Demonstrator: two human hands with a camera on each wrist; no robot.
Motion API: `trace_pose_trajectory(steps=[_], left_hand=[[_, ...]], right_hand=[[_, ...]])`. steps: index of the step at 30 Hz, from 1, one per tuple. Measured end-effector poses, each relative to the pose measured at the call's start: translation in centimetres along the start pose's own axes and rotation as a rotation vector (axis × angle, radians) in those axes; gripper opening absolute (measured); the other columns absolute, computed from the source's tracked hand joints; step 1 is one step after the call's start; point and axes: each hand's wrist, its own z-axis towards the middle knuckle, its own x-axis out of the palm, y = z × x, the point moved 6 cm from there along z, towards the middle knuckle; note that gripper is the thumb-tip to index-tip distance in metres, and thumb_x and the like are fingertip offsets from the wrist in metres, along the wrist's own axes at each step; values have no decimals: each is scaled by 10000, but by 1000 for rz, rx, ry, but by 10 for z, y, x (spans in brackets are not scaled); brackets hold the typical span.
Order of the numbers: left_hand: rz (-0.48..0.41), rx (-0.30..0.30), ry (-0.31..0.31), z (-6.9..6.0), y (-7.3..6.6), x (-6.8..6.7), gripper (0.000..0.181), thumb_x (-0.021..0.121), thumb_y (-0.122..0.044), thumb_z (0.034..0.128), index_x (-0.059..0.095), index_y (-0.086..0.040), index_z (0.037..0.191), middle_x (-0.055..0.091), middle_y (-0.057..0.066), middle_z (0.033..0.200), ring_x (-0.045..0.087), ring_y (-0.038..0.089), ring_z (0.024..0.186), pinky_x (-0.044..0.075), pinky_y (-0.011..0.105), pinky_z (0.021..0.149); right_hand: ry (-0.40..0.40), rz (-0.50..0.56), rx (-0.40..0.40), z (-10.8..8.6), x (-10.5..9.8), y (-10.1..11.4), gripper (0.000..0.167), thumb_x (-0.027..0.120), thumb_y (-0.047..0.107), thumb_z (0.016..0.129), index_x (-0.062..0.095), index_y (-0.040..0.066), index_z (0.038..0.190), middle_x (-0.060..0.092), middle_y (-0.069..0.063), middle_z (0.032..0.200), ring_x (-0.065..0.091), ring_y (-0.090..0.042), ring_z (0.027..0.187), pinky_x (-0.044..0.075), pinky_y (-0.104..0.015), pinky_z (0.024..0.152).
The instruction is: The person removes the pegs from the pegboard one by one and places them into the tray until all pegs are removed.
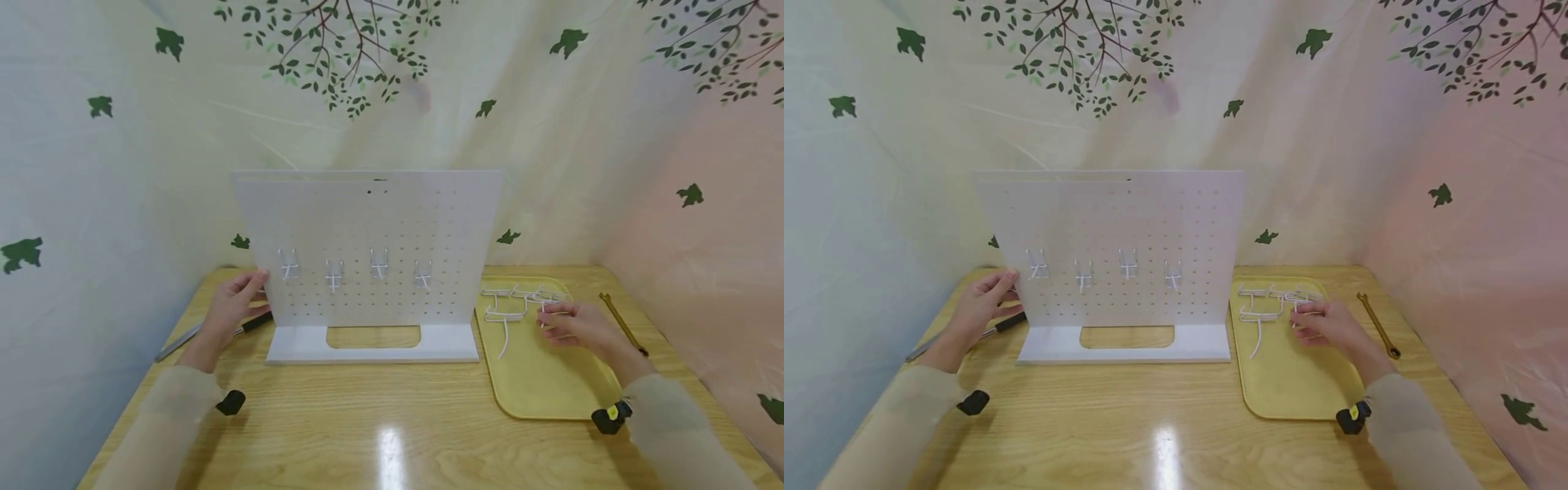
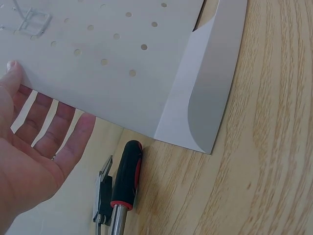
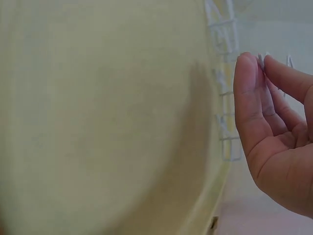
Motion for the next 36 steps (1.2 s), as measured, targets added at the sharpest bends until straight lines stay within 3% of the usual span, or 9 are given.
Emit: trace_pose_trajectory(steps=[5,14,27,36], left_hand=[[-14,11,-1,-2,-1,1,564,580,-556,983,644,-60,1242,661,-74,1080,669,217,985,604,374,827],[-14,1,-2,-2,1,-1,504,587,-560,977,660,-101,1172,656,-60,1070,659,234,994,602,377,834],[-43,-6,-5,1,1,1,485,600,-557,970,670,-114,1154,656,-62,1060,668,213,981,601,391,839],[-60,16,16,2,0,1,425,601,-528,983,687,-138,1127,674,-71,1032,673,203,959,604,385,831]], right_hand=[[27,41,52,3,1,-16,335,654,138,1014,565,-85,1248,739,-52,960,725,-186,807,621,-375,768],[27,20,131,12,1,-36,287,659,148,1011,598,-41,1218,745,-1,911,711,-117,753,615,-286,695],[33,-35,129,10,4,-33,435,644,213,1026,541,-84,1326,720,15,919,701,-98,772,609,-271,694],[22,-21,136,7,6,-31,437,650,223,1024,540,-93,1306,725,-15,920,697,-120,762,615,-292,697]])
